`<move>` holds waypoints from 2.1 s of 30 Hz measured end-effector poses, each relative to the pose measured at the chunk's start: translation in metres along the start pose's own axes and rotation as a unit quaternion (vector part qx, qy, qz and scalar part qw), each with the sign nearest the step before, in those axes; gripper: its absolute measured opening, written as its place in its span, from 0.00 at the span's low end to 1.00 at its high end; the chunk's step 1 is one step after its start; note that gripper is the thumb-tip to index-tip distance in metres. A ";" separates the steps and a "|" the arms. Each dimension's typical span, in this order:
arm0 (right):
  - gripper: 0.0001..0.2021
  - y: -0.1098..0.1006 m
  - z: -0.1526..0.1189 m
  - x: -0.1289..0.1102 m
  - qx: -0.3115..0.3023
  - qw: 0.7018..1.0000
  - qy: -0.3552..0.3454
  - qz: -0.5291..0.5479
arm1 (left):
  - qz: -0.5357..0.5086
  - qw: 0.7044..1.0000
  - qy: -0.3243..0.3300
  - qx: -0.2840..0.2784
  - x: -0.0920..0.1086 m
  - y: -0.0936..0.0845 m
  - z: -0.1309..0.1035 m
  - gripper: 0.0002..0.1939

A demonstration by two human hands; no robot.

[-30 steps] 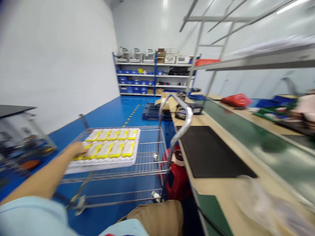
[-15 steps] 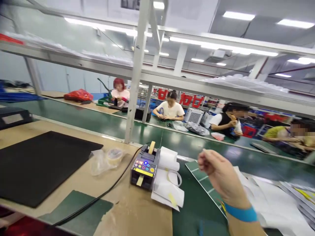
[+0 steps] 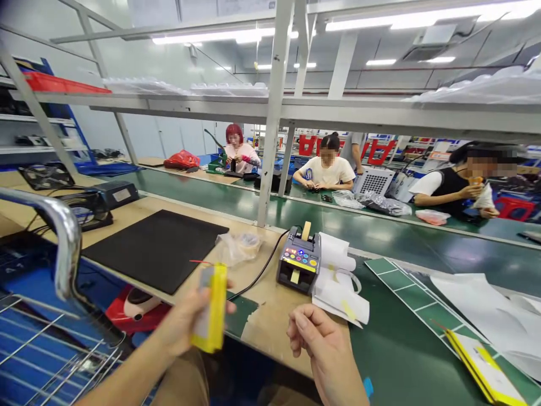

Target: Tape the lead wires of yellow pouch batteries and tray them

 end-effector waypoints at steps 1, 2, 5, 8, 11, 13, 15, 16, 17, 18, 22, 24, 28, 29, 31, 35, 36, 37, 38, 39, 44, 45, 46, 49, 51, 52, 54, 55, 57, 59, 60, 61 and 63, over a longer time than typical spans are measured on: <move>0.16 0.004 -0.002 0.006 0.020 1.000 0.010 -0.005 | -0.016 1.000 -0.005 -0.011 -0.016 0.006 0.003 0.27; 0.18 0.007 -0.004 0.011 0.041 0.999 0.017 -0.006 | -0.021 0.999 -0.009 -0.024 -0.031 0.013 0.006 0.28; 0.24 0.014 -0.006 0.019 0.083 0.996 0.013 0.000 | 0.036 0.997 -0.008 -0.064 -0.063 0.029 0.012 0.26; 0.19 0.023 -0.001 0.023 0.067 0.998 0.003 -0.002 | 0.105 0.991 0.019 -0.074 -0.069 0.029 0.007 0.24; 0.12 0.030 0.003 0.031 0.048 0.999 0.017 0.011 | 0.124 0.991 0.027 -0.051 -0.068 0.019 -0.001 0.23; 0.15 0.035 0.005 0.039 0.033 0.998 0.041 0.031 | 0.113 0.992 0.025 -0.040 -0.069 0.013 -0.005 0.23; 0.17 0.034 0.010 0.049 0.030 0.996 0.065 0.057 | 0.097 0.995 0.015 -0.034 -0.074 0.009 -0.007 0.25; 0.18 0.031 0.014 0.054 0.041 0.994 0.074 0.069 | 0.090 0.995 0.006 -0.029 -0.077 0.006 -0.007 0.26; 0.19 0.025 0.020 0.059 0.059 0.992 0.081 0.079 | 0.087 0.996 -0.004 -0.022 -0.080 0.003 -0.007 0.26; 0.20 0.017 0.027 0.064 0.081 0.989 0.086 0.086 | 0.087 0.996 -0.011 -0.013 -0.083 0.000 -0.007 0.26; 0.24 -0.006 0.062 0.080 0.150 0.980 0.104 0.076 | 0.104 0.994 -0.019 0.007 -0.092 -0.014 -0.002 0.28; 0.22 -0.009 0.078 0.082 0.167 0.980 0.098 0.048 | 0.118 0.993 -0.012 0.003 -0.095 -0.020 0.002 0.29; 0.15 -0.013 0.093 0.075 0.201 0.977 0.050 -0.050 | 0.150 0.989 0.008 -0.001 -0.094 -0.032 0.010 0.30; 0.15 -0.015 0.092 0.070 0.208 0.974 0.032 -0.083 | 0.156 0.988 0.010 -0.001 -0.091 -0.033 0.011 0.30; 0.14 -0.017 0.087 0.052 0.202 0.967 -0.007 -0.158 | 0.164 0.986 0.007 -0.007 -0.084 -0.034 0.012 0.29; 0.14 -0.007 0.067 -0.001 0.101 0.951 -0.068 -0.285 | 0.193 0.980 -0.028 -0.029 -0.067 -0.026 0.010 0.25; 0.14 -0.002 0.062 -0.015 0.062 0.948 -0.077 -0.304 | 0.201 0.978 -0.040 -0.033 -0.064 -0.022 0.009 0.23; 0.14 0.003 0.058 -0.027 0.017 0.944 -0.080 -0.319 | 0.201 0.978 -0.050 -0.039 -0.060 -0.018 0.007 0.22; 0.14 0.008 0.054 -0.037 -0.027 0.940 -0.081 -0.330 | 0.194 0.978 -0.063 -0.051 -0.058 -0.012 0.006 0.22; 0.13 0.014 0.052 -0.046 -0.071 0.935 -0.080 -0.339 | 0.182 0.978 -0.075 -0.062 -0.057 -0.006 0.004 0.23; 0.13 0.063 0.035 -0.070 -0.306 0.814 -0.186 -0.457 | 0.136 0.978 -0.107 -0.118 -0.055 0.024 -0.006 0.23; 0.13 0.071 0.032 -0.071 -0.332 0.792 -0.203 -0.471 | 0.134 0.977 -0.109 -0.125 -0.055 0.028 -0.007 0.23; 0.13 0.078 0.030 -0.072 -0.354 0.773 -0.216 -0.480 | 0.135 0.976 -0.110 -0.129 -0.055 0.031 -0.009 0.22; 0.13 0.091 0.027 -0.071 -0.393 0.747 -0.233 -0.483 | 0.158 0.973 -0.114 -0.125 -0.056 0.033 -0.011 0.20; 0.13 0.092 0.031 -0.069 -0.380 0.768 -0.222 -0.466 | 0.169 0.971 -0.114 -0.123 -0.057 0.033 -0.012 0.20; 0.12 0.090 0.035 -0.067 -0.361 0.790 -0.209 -0.450 | 0.171 0.971 -0.115 -0.123 -0.057 0.033 -0.013 0.20; 0.09 0.084 0.039 -0.062 -0.319 0.840 -0.172 -0.404 | 0.170 0.971 -0.115 -0.120 -0.058 0.034 -0.013 0.20; 0.07 0.083 0.040 -0.057 -0.304 0.863 -0.152 -0.373 | 0.173 0.972 -0.114 -0.114 -0.059 0.033 -0.013 0.20; 0.07 0.081 0.037 -0.048 -0.285 0.897 -0.119 -0.315 | 0.180 0.972 -0.112 -0.102 -0.062 0.032 -0.012 0.19; 0.06 0.080 0.035 -0.039 -0.259 0.918 -0.102 -0.283 | 0.180 0.973 -0.107 -0.101 -0.066 0.032 -0.011 0.19; 0.06 0.079 0.034 -0.035 -0.248 0.922 -0.099 -0.281 | 0.180 0.972 -0.105 -0.107 -0.068 0.032 -0.010 0.19; 0.06 0.078 0.034 -0.033 -0.239 0.924 -0.098 -0.282 | 0.180 0.972 -0.100 -0.115 -0.069 0.032 -0.009 0.20; 0.06 0.076 0.034 -0.029 -0.232 0.925 -0.098 -0.285 | 0.191 0.970 -0.087 -0.125 -0.071 0.032 -0.007 0.20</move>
Point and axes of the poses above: each hand's wrist, its own z-axis towards the middle knuckle, its own y-axis out of the palm, x = y × z, the point moved 8 cm from there along z, towards the middle knuckle, and after that the axes turned 14 degrees about -z, right-handed, at the moved point
